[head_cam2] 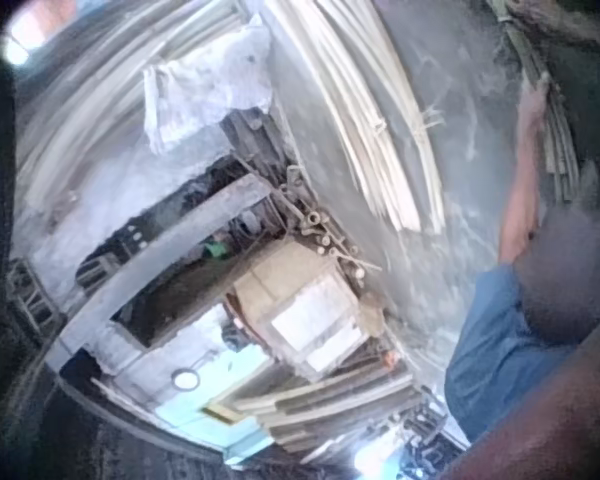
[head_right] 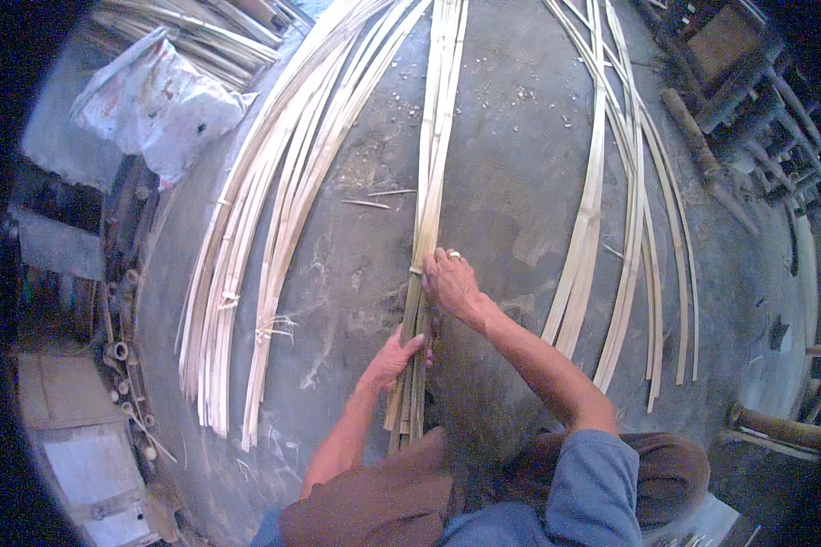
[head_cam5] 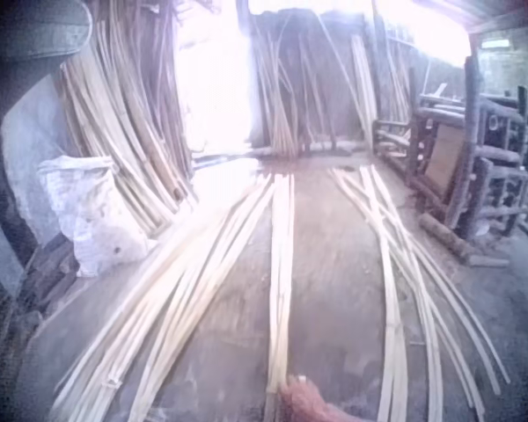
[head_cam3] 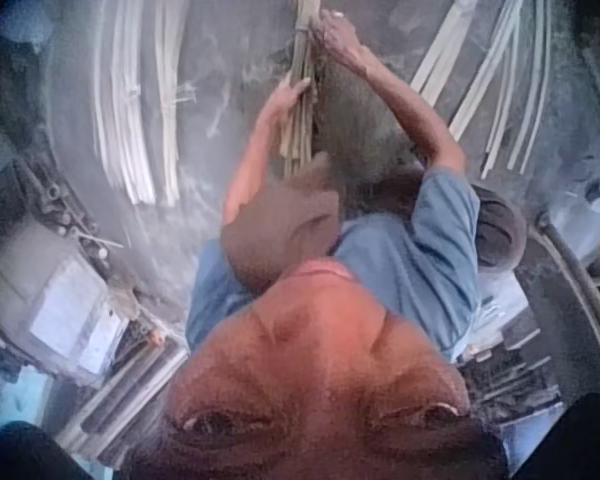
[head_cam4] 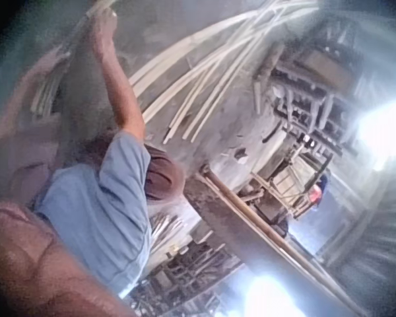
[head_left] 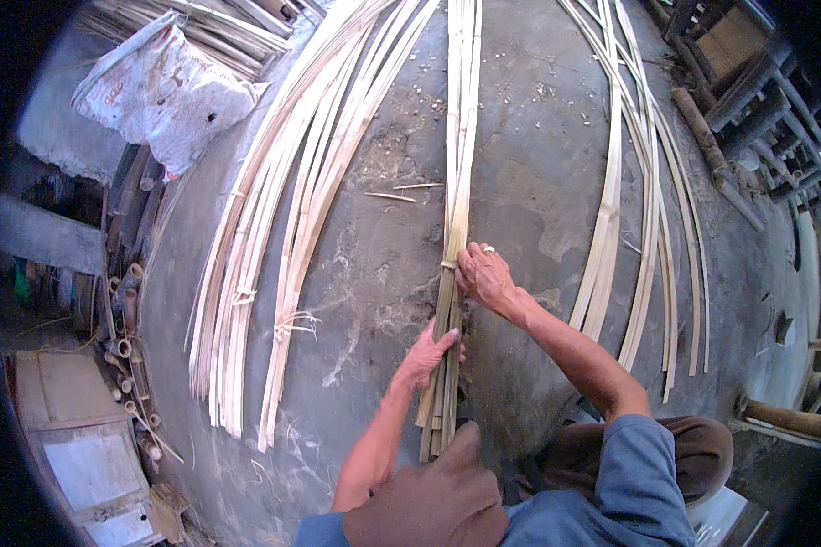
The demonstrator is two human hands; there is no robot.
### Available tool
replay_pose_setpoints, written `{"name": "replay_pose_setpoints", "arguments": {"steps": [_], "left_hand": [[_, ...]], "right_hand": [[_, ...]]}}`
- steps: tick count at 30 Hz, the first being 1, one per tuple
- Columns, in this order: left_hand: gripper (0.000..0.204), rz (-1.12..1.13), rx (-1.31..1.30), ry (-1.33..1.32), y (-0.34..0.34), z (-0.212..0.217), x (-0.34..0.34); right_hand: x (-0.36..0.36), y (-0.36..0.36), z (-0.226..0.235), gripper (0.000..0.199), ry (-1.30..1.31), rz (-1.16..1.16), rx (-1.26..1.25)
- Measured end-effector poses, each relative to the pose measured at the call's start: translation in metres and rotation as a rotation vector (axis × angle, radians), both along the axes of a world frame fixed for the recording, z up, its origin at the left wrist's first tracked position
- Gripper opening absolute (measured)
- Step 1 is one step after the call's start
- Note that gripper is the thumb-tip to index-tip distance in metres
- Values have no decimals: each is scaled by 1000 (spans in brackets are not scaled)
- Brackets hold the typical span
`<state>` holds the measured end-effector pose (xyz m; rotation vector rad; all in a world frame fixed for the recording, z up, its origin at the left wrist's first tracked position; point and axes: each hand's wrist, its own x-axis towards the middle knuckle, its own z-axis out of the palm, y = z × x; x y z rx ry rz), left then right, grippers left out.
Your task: The person gathers thin bamboo strips from the floor, aligns them into neat stacks, and ties them into bundles using thin twine. The person repeatedly picks up strips, arranges them, and secures each bundle before moving to the next.
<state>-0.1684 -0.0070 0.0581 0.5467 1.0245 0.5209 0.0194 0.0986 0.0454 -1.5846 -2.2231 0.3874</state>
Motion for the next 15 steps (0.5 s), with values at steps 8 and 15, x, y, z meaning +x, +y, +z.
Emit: {"name": "replay_pose_setpoints", "arguments": {"steps": [8, 15], "left_hand": [[46, 6, 4, -22, -4, 4, -3], [45, -19, 21, 12, -2, -1, -2]], "right_hand": [[3, 13, 19, 41, 234, 44, -356], [11, -6, 14, 38, 269, 30, -246]]}}
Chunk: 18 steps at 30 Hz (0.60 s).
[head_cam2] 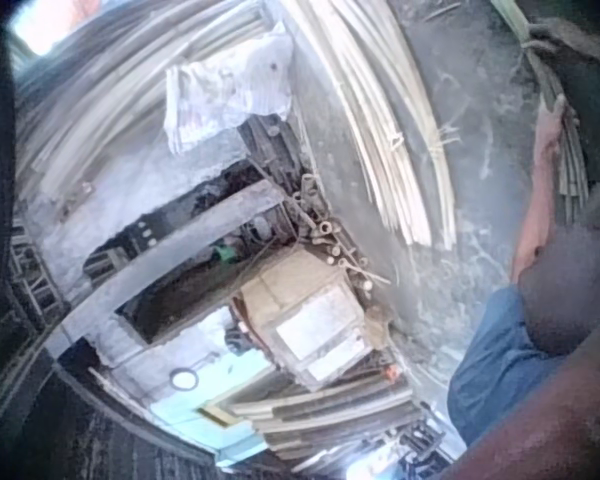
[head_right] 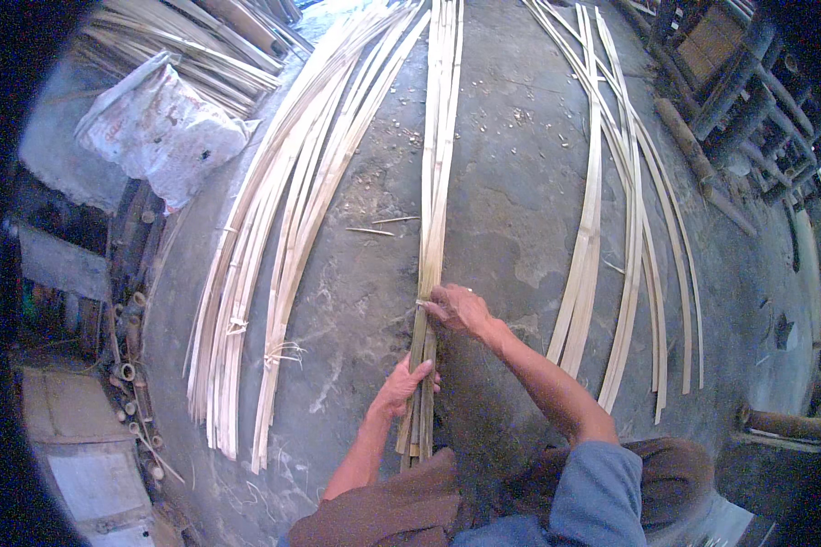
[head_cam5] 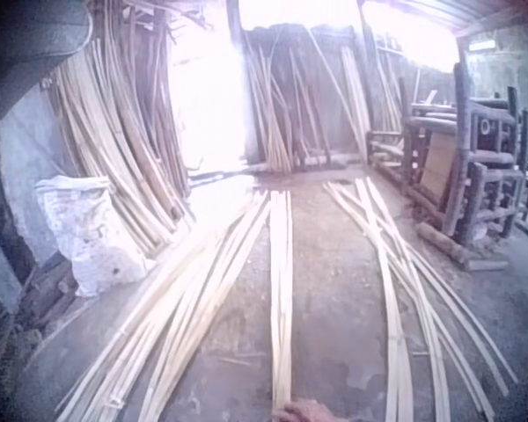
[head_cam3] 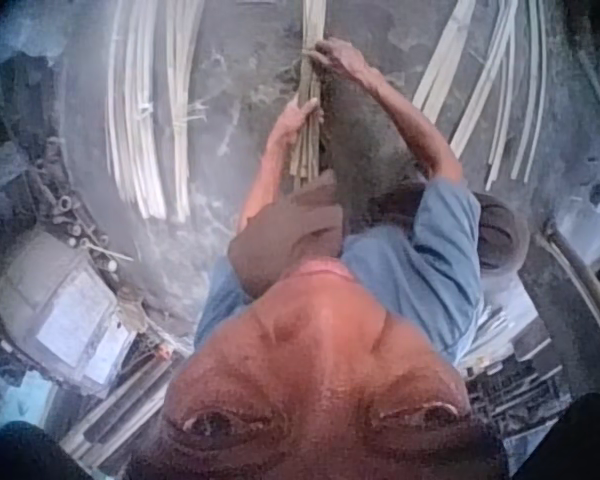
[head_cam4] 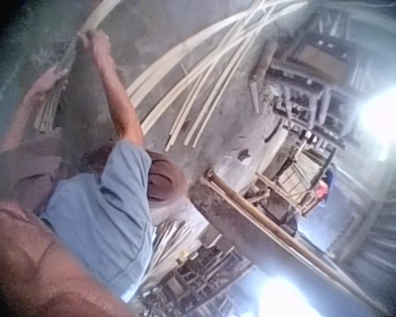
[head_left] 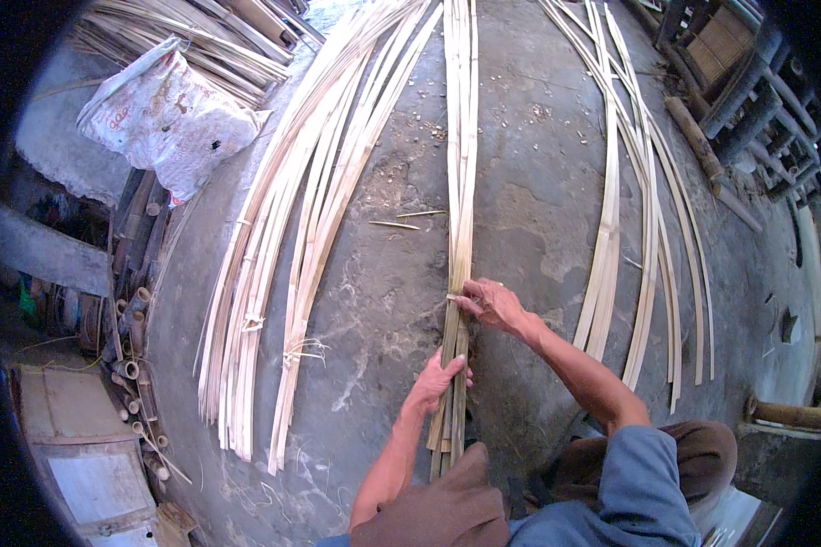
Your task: The person gathers thin bamboo strips from the floor, aligns them into neat stacks, and ties them into bundles using thin twine. The person repeatedly picks up strips, arranges them, and secures each bundle before moving to the next.
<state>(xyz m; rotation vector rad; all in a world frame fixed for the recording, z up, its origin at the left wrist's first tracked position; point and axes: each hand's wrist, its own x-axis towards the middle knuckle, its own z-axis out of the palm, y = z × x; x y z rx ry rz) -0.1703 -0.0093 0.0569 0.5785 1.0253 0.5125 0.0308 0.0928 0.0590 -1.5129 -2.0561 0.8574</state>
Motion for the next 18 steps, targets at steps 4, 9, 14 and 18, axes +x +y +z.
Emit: {"name": "replay_pose_setpoints", "arguments": {"steps": [4, 9, 14, 18], "left_hand": [[44, 12, -24, -18, 0, 4, -1], [41, 9, 20, 30, 1, 2, 3], [41, 36, 19, 69, -4, 6, 1], [44, 23, 14, 100, -2, 6, 4]], "right_hand": [[6, -5, 2, 29, 118, 27, -252], [29, 5, -12, 21, -269, 93, 317], [31, 28, 17, 22, 83, -158, -89], [31, 21, 13, 24, 145, -50, 37]]}}
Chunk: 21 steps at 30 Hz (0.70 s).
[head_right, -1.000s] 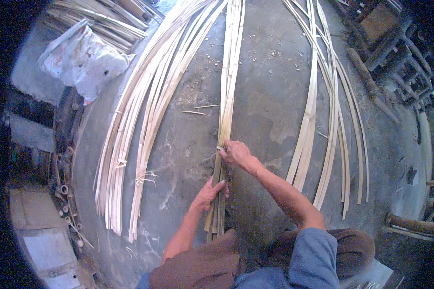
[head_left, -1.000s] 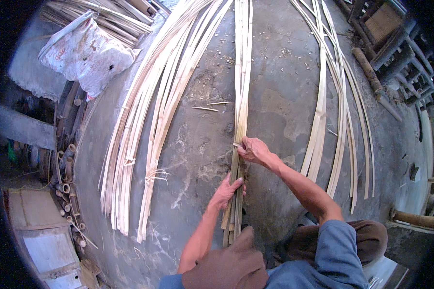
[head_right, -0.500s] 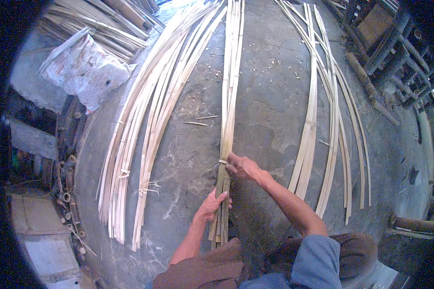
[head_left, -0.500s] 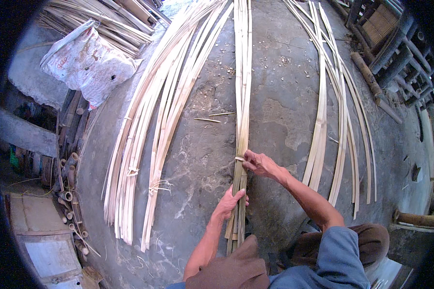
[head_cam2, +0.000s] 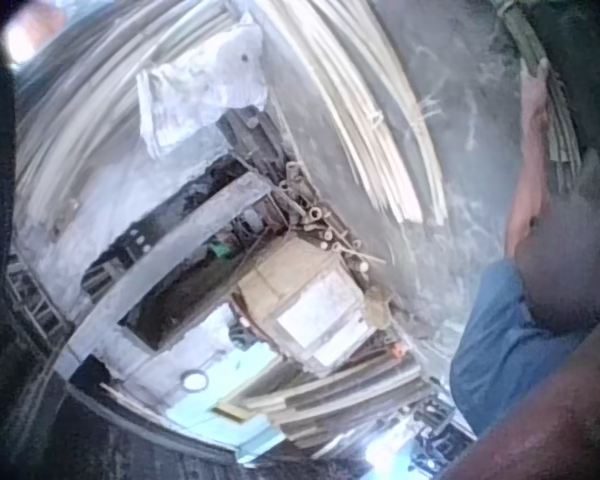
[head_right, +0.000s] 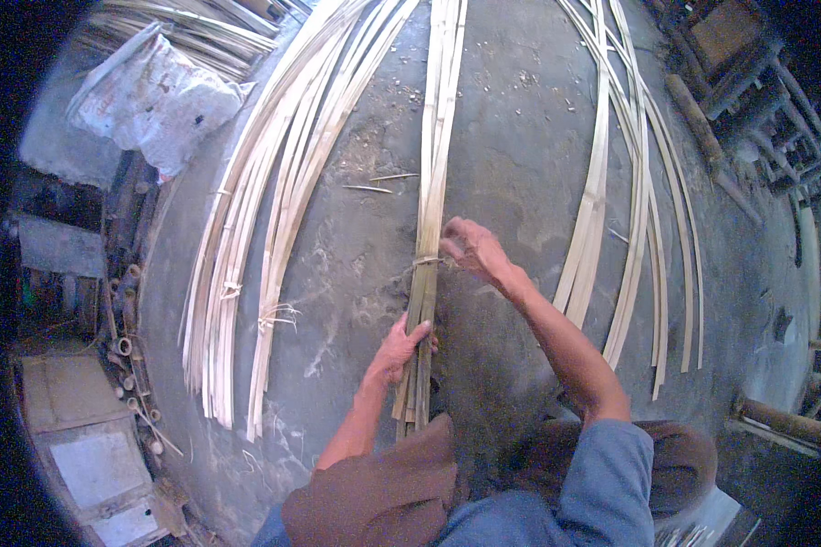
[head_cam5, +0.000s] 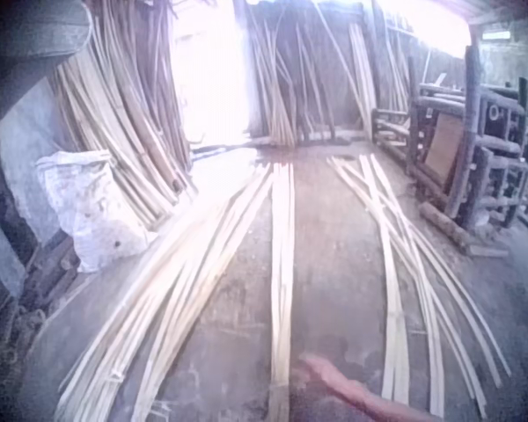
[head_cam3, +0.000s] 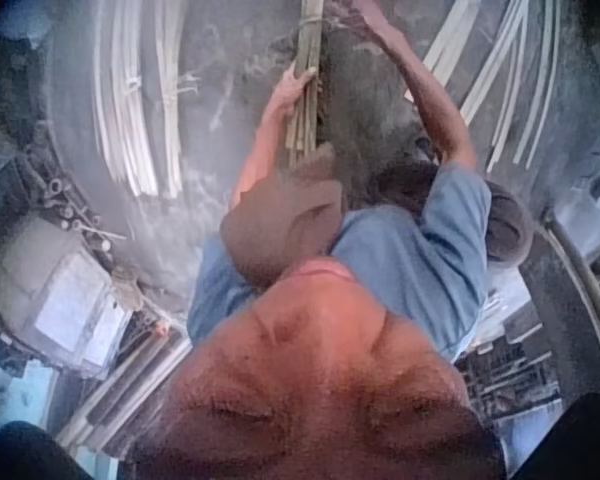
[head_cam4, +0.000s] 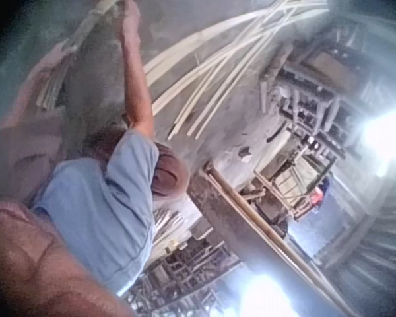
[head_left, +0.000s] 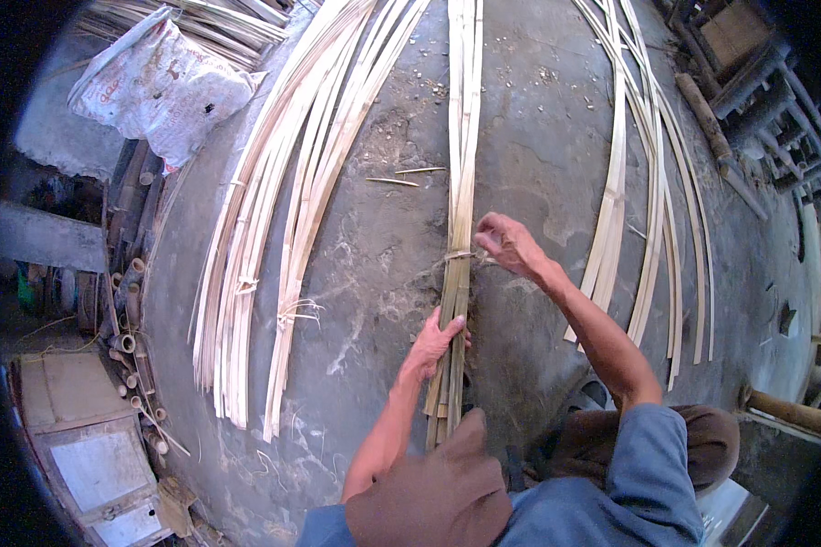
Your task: The person gathers thin bamboo strips from the floor, aligns them into neat stacks, and ties them into bundles using thin twine. The person repeatedly picks up strips, arranges them, and secures each bundle before moving to the next.
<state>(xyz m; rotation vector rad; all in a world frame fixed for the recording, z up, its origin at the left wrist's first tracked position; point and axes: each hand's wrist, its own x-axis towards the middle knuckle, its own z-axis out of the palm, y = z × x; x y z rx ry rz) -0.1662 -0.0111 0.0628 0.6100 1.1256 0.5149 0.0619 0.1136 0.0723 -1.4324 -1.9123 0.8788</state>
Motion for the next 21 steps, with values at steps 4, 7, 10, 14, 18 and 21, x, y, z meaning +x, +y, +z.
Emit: {"name": "replay_pose_setpoints", "arguments": {"steps": [4, 7, 10, 14, 18, 21], "left_hand": [[41, 9, 8, -58, -2, 1, -2], [40, -8, 15, -128, -1, 0, -7], [40, -35, -77, -257, 5, -2, -14], [41, -94, 306, 278, 31, -26, -28], [42, -146, 1010, 659, 77, 3, -5], [44, -228, 1428, 755, 98, -1, 7]], "right_hand": [[-19, -27, -10, 27, -7, 24, -267], [-12, -27, -17, 22, -145, 20, -231], [-6, -17, -28, 26, -317, 69, -92], [-14, -23, -17, 25, -194, 37, -150], [-10, -27, -16, 29, -104, -28, -194], [-15, -21, 0, 26, -144, 22, -181]]}}
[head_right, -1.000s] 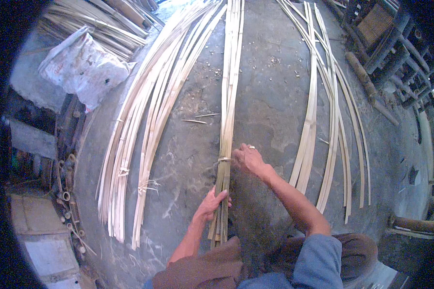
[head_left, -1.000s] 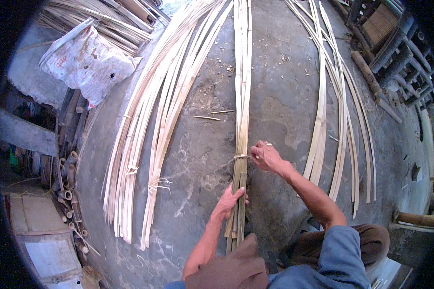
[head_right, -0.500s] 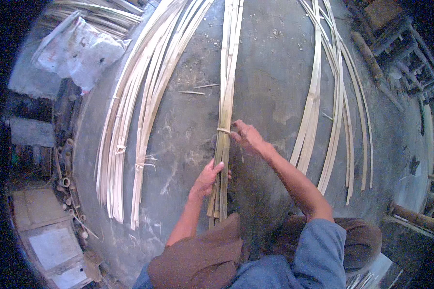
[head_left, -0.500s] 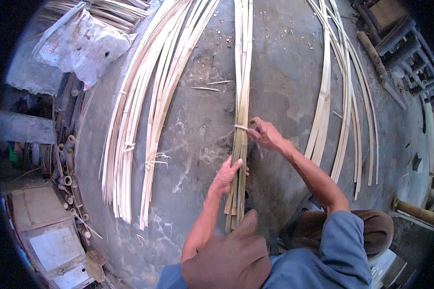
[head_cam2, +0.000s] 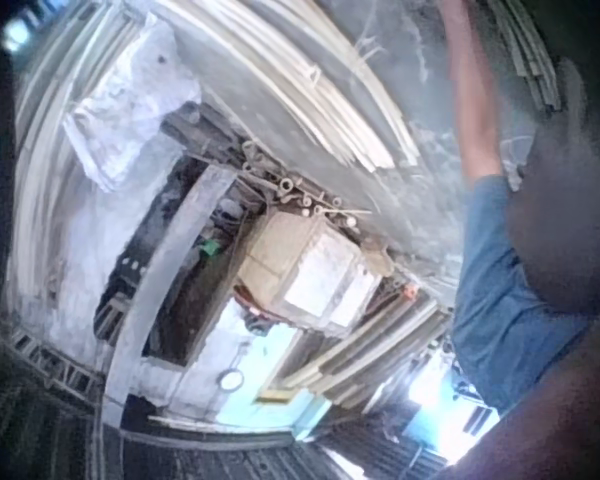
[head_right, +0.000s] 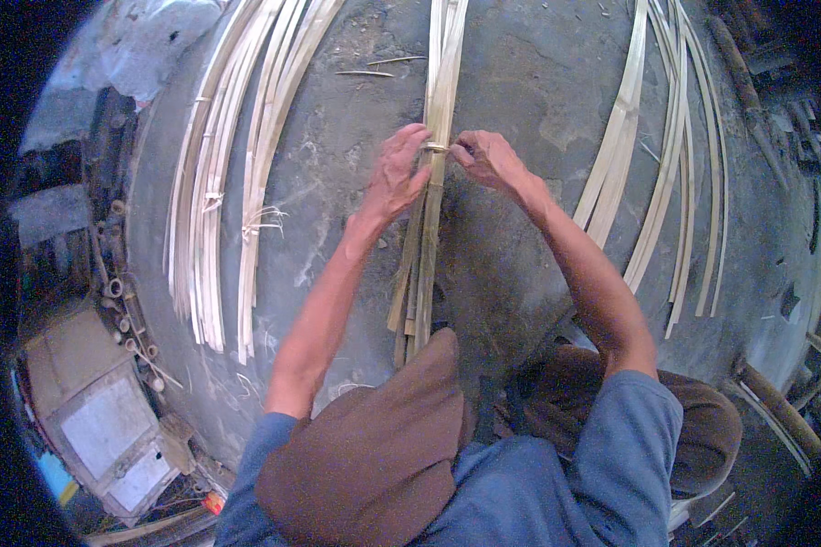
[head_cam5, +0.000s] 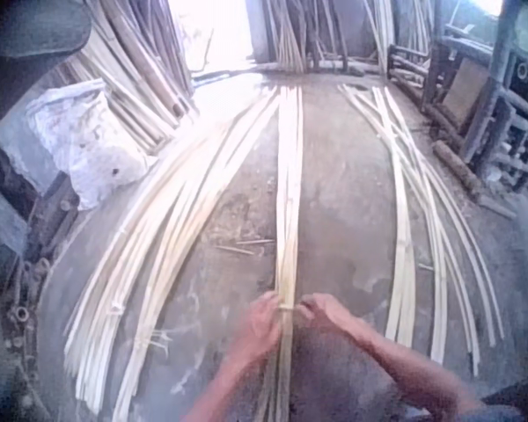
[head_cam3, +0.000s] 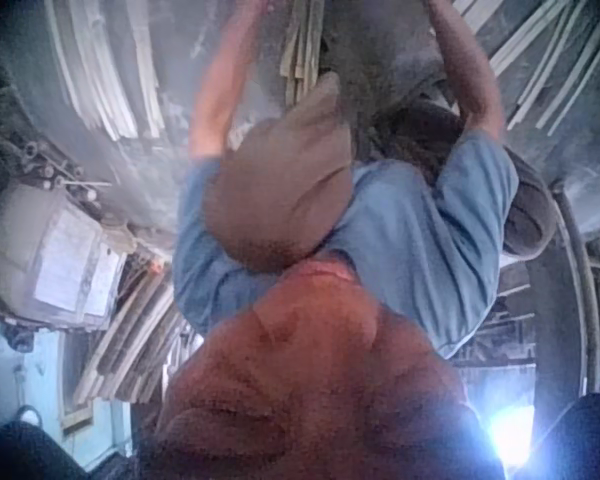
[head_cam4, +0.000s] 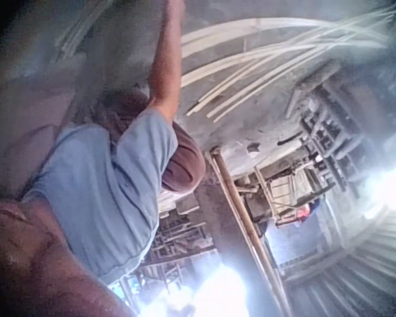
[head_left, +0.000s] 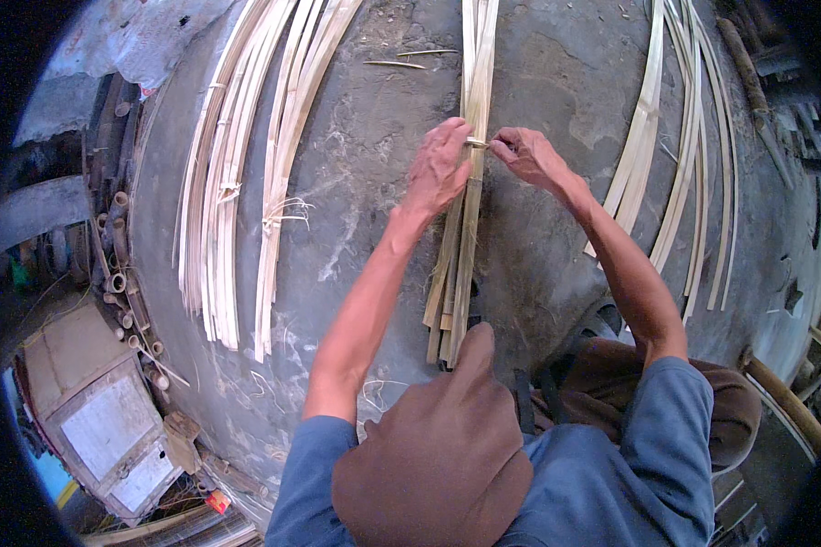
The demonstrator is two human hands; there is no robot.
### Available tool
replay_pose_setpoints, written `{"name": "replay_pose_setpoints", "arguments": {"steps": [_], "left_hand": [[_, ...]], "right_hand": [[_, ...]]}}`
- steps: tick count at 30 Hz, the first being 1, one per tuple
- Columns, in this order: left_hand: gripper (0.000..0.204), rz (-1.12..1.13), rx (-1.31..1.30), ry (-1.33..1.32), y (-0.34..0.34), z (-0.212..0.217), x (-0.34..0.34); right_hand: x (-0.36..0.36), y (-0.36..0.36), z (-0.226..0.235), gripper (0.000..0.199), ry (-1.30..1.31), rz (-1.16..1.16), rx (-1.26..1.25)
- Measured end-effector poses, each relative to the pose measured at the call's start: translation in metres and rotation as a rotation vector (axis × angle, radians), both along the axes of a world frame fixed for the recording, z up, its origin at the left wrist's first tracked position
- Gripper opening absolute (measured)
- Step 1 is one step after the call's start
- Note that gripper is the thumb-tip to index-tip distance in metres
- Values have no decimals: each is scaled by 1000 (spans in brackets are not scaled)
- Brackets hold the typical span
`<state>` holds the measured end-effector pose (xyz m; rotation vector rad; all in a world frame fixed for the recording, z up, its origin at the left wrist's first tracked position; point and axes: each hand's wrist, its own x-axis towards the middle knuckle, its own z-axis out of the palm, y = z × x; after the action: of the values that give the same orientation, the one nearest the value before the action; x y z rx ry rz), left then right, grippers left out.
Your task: The person gathers thin bamboo strips from the floor, aligns them into neat stacks, and ties them into bundles using thin twine. The person repeatedly picks up strips, arranges them, and secures each bundle before moving to the next.
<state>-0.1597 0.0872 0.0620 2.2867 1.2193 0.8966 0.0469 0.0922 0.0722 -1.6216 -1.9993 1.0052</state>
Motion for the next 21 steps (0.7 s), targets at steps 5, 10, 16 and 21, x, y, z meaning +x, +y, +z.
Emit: {"name": "replay_pose_setpoints", "arguments": {"steps": [5, 10, 16, 21], "left_hand": [[33, -117, -57, 225, 14, 9, 18], [13, -116, 5, 208, 24, -11, 17], [5, 64, -27, -52, 12, -26, 9], [5, 61, 39, -61, 9, -18, 15]], "right_hand": [[4, 3, 15, 25, -78, 86, -5], [4, 3, 11, 26, 28, 70, 22], [20, -1, -1, 30, 136, 74, -386], [17, -1, -1, 32, 650, -231, -654]]}}
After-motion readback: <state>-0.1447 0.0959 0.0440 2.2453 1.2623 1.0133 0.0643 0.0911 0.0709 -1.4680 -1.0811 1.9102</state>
